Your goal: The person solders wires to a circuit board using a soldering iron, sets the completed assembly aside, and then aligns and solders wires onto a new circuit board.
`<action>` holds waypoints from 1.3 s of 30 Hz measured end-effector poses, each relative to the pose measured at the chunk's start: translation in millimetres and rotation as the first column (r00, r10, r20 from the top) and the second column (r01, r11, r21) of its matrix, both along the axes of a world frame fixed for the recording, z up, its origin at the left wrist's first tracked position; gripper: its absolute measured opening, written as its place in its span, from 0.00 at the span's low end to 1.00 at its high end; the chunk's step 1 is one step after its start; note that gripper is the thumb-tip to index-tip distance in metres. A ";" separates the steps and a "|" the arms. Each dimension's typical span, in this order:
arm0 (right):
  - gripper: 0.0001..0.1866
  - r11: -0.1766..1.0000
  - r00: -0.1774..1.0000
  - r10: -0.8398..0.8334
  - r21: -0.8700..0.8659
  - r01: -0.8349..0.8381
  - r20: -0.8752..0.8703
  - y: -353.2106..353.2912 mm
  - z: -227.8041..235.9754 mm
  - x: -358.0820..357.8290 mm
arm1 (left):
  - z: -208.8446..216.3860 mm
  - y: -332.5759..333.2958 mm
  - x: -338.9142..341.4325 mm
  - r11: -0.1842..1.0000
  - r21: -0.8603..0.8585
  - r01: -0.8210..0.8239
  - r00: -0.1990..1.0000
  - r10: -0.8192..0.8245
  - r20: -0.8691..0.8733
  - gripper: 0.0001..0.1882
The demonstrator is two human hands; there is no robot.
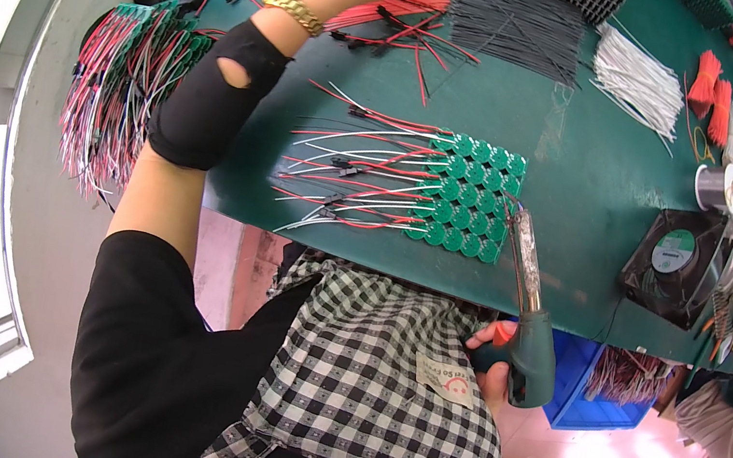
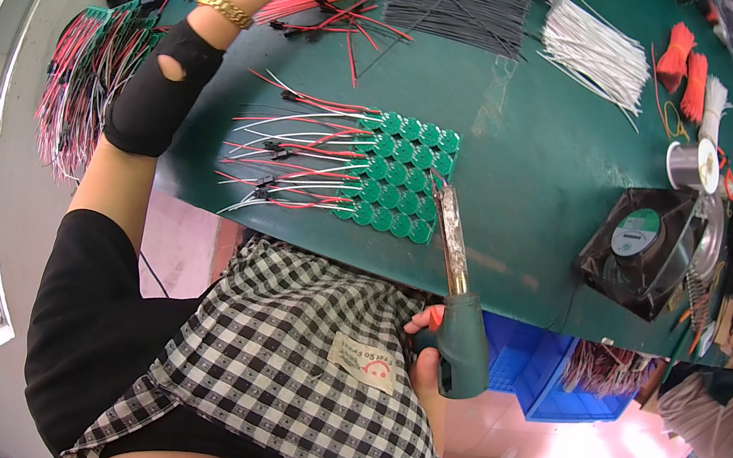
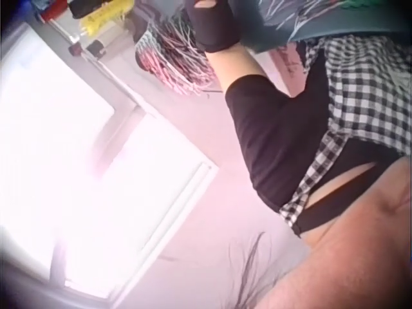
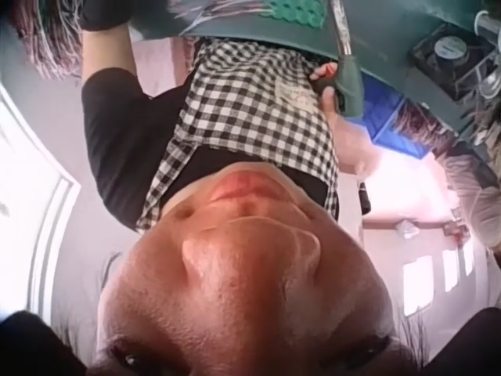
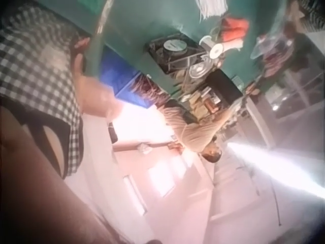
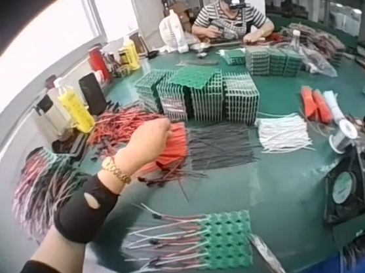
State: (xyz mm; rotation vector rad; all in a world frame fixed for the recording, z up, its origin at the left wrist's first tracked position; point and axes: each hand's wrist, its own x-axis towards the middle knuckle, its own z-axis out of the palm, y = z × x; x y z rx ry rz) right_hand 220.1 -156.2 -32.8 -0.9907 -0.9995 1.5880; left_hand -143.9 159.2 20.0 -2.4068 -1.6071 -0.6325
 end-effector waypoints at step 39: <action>0.13 0.991 0.964 -0.127 0.063 0.115 0.235 30.0 32.0 -59.6 | -17.0 -152.2 62.1 0.907 -0.356 0.222 0.817 0.026 0.576 0.04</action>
